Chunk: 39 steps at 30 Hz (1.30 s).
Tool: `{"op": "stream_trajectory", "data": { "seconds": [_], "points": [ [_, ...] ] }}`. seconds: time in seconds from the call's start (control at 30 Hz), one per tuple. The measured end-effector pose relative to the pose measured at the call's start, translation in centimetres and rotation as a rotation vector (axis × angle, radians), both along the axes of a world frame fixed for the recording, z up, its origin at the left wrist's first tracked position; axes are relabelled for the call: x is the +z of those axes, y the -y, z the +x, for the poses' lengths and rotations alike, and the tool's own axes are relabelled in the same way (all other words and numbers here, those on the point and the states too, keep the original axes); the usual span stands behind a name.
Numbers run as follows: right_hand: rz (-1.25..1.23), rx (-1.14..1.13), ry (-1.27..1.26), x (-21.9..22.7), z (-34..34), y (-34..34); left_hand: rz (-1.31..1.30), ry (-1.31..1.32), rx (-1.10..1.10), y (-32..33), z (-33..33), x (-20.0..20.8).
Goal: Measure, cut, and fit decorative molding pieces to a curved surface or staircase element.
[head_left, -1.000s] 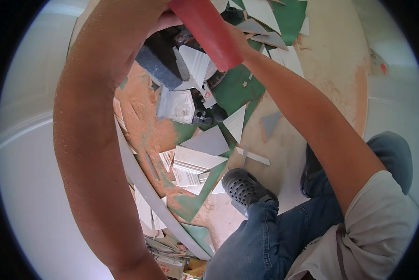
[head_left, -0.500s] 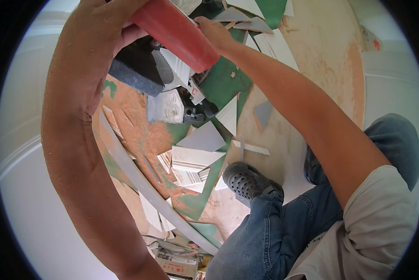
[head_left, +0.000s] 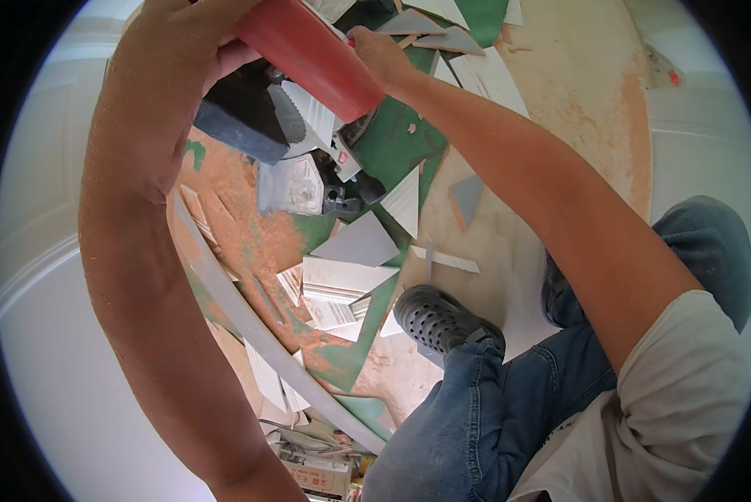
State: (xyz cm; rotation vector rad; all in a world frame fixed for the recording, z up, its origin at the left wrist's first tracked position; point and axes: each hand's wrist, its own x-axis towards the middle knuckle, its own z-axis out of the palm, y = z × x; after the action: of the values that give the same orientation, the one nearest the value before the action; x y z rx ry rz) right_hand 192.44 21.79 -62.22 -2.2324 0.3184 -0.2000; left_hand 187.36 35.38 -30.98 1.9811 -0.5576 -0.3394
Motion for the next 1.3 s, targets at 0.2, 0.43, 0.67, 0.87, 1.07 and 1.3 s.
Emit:
{"op": "stream_trajectory", "data": {
  "seconds": [0.2,0.43,0.67,0.87,1.07,1.3],
  "points": [
    [0.016,-0.036,0.004,-0.3,0.4,1.0,0.019,-0.009,0.024,0.4,0.2,-0.6],
    [0.044,-0.049,-0.091,1.4,0.1,-0.5,-0.001,-0.017,0.032,-1.2,2.7,-1.9],
    [0.050,-0.111,-0.105,1.5,-0.2,-0.9,-0.026,-0.040,0.004,-1.2,1.6,-2.5],
    [0.023,-0.128,-0.092,0.7,-0.3,0.4,0.060,0.093,0.078,0.8,-2.6,-1.4],
    [0.049,-0.141,-0.111,0.9,0.5,-0.5,0.004,0.083,0.047,-0.2,-1.5,-2.0],
    [0.078,-0.143,-0.156,1.5,0.4,-0.7,-0.037,0.046,0.079,0.0,-1.2,-2.2]
  ]
}}
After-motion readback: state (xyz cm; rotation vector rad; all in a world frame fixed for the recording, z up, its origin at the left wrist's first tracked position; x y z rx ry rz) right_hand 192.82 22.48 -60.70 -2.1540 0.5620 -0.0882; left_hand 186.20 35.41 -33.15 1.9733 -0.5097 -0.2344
